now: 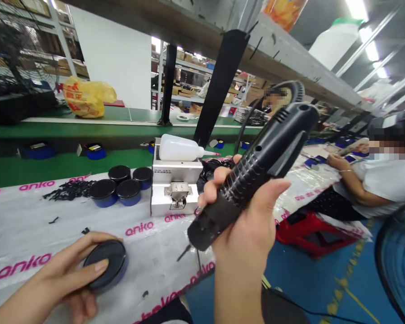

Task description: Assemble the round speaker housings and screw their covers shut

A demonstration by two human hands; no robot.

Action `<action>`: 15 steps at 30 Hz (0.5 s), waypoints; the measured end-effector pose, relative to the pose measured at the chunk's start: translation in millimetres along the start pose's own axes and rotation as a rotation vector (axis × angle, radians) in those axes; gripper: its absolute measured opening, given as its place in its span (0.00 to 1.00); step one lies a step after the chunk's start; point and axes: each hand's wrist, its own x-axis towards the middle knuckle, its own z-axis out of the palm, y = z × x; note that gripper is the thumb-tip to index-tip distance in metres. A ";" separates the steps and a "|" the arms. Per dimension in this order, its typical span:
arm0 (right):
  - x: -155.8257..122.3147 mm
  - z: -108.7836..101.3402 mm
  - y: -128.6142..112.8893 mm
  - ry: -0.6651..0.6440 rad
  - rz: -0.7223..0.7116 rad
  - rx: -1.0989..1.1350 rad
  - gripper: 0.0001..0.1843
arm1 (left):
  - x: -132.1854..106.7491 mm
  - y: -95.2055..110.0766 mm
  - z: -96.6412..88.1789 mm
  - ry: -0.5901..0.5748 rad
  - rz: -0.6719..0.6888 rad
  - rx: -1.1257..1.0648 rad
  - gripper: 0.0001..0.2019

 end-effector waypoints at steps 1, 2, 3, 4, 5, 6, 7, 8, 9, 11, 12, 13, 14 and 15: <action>-1.9 7.3 2.0 0.028 -0.005 0.066 0.31 | 8.4 9.1 3.5 -0.051 0.004 0.023 0.25; -2.6 14.5 5.9 0.028 -0.044 0.079 0.30 | 17.1 16.2 5.9 -0.100 0.007 0.048 0.23; -1.6 21.0 11.6 0.032 -0.108 0.069 0.28 | 25.6 21.1 7.0 -0.146 0.011 0.068 0.22; 1.4 26.4 18.9 0.041 -0.188 0.047 0.23 | 33.6 23.8 6.6 -0.186 0.013 0.082 0.22; 6.3 30.7 27.6 0.046 -0.270 0.018 0.20 | 40.8 24.7 5.0 -0.223 0.010 0.093 0.24; 12.8 33.7 36.9 0.051 -0.350 -0.004 0.18 | 47.0 24.1 2.3 -0.263 -0.002 0.104 0.26; 20.1 35.5 46.3 0.043 -0.414 -0.019 0.19 | 52.1 22.6 -0.8 -0.305 -0.016 0.115 0.28; 27.4 36.3 54.9 0.024 -0.446 -0.034 0.22 | 56.1 20.6 -4.0 -0.347 -0.034 0.127 0.29; 33.9 36.3 62.1 0.006 -0.459 -0.047 0.23 | 59.1 18.5 -6.8 -0.388 -0.050 0.137 0.30; 41.5 35.3 69.0 -0.009 -0.446 -0.073 0.23 | 62.5 15.0 -10.5 -0.444 -0.072 0.138 0.30; 41.8 34.9 68.0 -0.014 -0.417 -0.085 0.23 | 63.0 13.9 -11.3 -0.457 -0.075 0.126 0.29; 39.7 34.9 64.1 -0.033 -0.365 -0.098 0.24 | 62.8 13.4 -11.6 -0.464 -0.076 0.111 0.28; 35.6 35.3 57.9 -0.057 -0.315 -0.100 0.25 | 62.3 13.3 -11.6 -0.476 -0.078 0.097 0.27; 30.1 36.1 50.2 -0.087 -0.275 -0.087 0.26 | 61.5 13.6 -11.4 -0.489 -0.080 0.085 0.26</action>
